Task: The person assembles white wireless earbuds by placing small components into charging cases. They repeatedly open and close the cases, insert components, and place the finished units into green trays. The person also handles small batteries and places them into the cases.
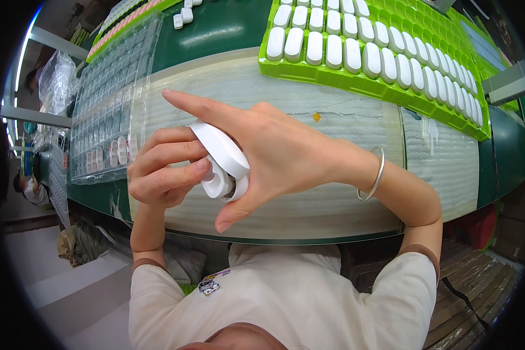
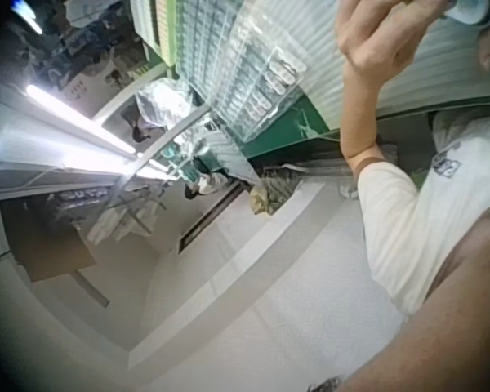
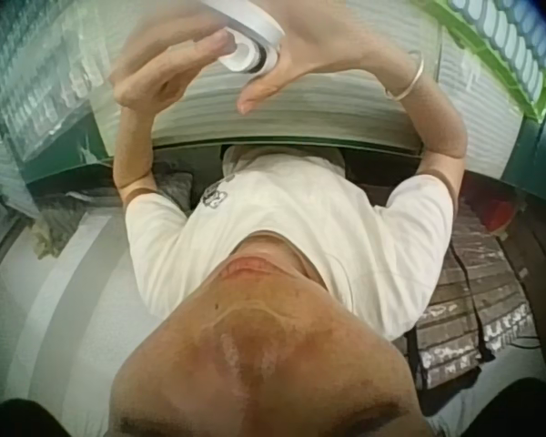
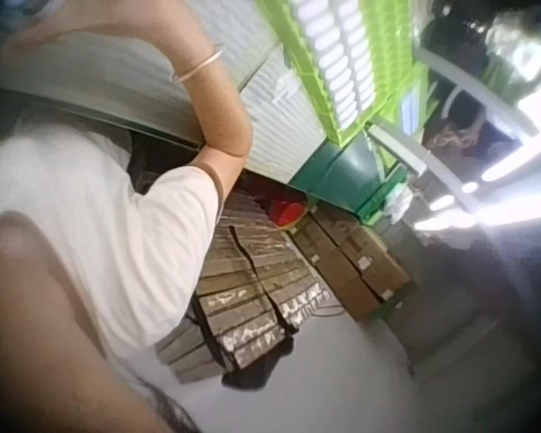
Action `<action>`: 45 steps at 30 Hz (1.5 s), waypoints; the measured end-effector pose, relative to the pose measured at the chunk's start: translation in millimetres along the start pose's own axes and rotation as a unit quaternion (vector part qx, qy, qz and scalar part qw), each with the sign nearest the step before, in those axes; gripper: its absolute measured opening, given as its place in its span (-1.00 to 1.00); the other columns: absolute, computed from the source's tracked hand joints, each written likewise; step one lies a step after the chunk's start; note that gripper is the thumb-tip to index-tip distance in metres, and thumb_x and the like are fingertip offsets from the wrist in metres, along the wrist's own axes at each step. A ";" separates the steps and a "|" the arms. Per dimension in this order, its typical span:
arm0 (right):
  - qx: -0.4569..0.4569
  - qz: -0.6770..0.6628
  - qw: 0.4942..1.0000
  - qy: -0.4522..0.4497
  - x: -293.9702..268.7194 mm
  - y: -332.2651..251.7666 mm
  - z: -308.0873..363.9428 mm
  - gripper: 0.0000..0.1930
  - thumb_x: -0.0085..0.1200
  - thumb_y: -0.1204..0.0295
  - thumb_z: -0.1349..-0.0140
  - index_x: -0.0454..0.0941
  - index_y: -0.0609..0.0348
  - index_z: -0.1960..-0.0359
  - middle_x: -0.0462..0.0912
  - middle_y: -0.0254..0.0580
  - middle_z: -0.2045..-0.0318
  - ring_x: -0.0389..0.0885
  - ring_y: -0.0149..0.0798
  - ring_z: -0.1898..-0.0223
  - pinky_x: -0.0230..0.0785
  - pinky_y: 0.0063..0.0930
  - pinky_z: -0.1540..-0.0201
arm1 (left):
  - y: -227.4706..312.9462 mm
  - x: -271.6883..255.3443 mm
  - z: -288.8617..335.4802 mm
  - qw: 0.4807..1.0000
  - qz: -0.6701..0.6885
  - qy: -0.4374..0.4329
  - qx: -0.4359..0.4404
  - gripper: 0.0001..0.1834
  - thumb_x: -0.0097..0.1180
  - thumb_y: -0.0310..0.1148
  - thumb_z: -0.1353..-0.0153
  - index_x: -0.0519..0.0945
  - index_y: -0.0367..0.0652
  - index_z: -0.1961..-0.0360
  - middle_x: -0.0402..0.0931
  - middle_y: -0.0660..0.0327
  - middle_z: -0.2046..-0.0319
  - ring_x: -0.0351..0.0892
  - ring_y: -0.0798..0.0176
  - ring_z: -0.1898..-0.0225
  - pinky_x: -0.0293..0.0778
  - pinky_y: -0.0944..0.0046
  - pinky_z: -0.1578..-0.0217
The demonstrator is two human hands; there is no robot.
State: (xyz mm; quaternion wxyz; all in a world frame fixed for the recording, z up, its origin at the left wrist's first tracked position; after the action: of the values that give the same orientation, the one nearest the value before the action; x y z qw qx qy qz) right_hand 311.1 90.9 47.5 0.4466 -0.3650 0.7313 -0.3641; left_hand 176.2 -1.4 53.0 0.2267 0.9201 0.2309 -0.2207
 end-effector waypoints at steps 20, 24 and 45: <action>-0.011 0.017 0.999 0.051 -2.7 -9.6 -0.2 0.45 0.51 -0.09 0.53 -0.22 0.42 -0.32 0.50 -0.11 0.04 0.50 -0.41 0.17 0.35 -0.50 0.11 | 27.3 12.5 8.8 0.996 -0.035 0.079 0.006 -0.69 0.25 -0.23 0.06 0.62 0.08 0.21 0.52 0.28 0.21 0.48 0.23 0.12 0.25 0.09 -0.03; -0.058 -0.020 0.996 0.060 1.5 -4.1 0.1 0.45 0.53 -0.01 0.48 -0.30 0.39 -0.33 0.58 -0.24 0.31 0.52 -0.41 0.28 0.35 -0.55 0.15 | 20.9 6.9 13.5 0.980 0.141 0.139 0.010 -0.77 0.09 -0.12 -0.12 0.55 0.06 0.23 0.54 0.24 0.16 0.46 0.18 0.04 0.01 -0.03 -0.18; -0.004 -0.101 0.993 0.061 -0.3 10.0 0.8 0.42 0.50 -0.07 0.47 -0.26 0.30 -0.35 0.32 0.11 -0.08 0.47 -0.27 0.04 0.32 -0.40 0.01 | 20.2 -8.3 11.6 0.996 0.063 0.062 0.003 -0.67 0.15 -0.39 -0.04 0.52 -0.02 0.10 0.60 0.19 0.26 0.57 0.22 0.19 0.37 0.19 0.08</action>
State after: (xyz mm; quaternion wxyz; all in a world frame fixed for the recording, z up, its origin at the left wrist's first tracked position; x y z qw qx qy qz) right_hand 309.9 95.6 38.8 0.3608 -0.4156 0.7179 -0.4263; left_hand 176.6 -26.1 54.3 0.2231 0.9453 0.1854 -0.1495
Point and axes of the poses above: each hand's wrist, its own z-axis away from the middle knuckle, its own x-axis out of the palm, y = z × x, the point moved 3 cm from there along -z, towards the middle knuckle
